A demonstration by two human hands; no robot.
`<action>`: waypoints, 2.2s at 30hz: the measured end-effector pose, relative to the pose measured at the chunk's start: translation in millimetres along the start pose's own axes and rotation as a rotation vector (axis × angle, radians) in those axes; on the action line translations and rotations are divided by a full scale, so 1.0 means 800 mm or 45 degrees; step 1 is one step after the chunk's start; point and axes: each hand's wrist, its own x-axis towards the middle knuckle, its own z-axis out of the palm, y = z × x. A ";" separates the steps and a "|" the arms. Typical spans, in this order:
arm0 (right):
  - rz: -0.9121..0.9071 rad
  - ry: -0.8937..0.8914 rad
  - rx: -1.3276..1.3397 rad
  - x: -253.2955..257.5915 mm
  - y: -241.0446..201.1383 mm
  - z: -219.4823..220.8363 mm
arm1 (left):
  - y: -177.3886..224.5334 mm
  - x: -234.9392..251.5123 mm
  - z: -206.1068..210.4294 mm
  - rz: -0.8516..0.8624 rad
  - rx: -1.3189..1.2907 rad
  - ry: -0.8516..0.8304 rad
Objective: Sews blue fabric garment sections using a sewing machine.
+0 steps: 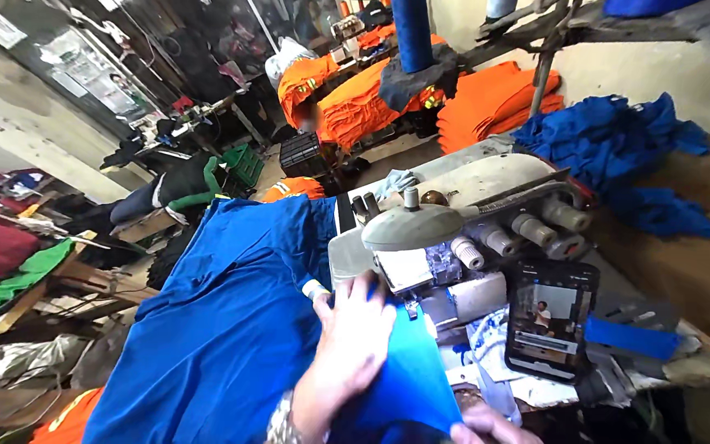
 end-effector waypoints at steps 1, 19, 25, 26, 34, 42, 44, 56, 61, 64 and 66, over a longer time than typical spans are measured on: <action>-0.012 0.041 0.000 0.017 -0.004 0.010 | -0.012 0.016 -0.001 -0.010 -0.012 -0.046; -0.663 -0.220 -0.343 0.098 -0.061 0.067 | -0.064 -0.043 -0.129 -0.028 -0.303 0.753; -0.695 -0.585 -0.955 0.138 -0.065 -0.003 | -0.009 -0.123 -0.131 0.151 -0.387 0.416; -0.757 -0.543 -0.991 0.135 -0.061 -0.022 | -0.003 -0.123 -0.130 0.184 -0.394 0.339; -0.147 -0.924 -0.752 0.101 -0.029 -0.002 | -0.025 0.025 -0.133 -0.164 -0.447 0.228; -0.147 -0.601 -0.425 0.112 -0.004 -0.015 | -0.023 0.032 0.012 -0.175 -0.176 -0.102; -0.182 -0.600 -0.433 0.111 0.002 -0.016 | -0.025 0.049 0.015 -0.176 -0.131 -0.050; -0.276 -0.582 -0.471 0.110 0.008 -0.024 | -0.088 -0.101 -0.038 0.447 -0.248 0.115; -0.298 -0.581 -0.501 0.113 0.014 -0.022 | -0.029 -0.128 -0.047 0.659 -0.352 0.202; -0.280 -0.569 -0.512 0.111 0.010 -0.020 | 0.040 -0.110 -0.052 0.703 -0.619 0.221; -0.230 -0.484 -0.601 0.104 -0.008 -0.013 | 0.075 -0.084 -0.034 0.593 -0.676 0.343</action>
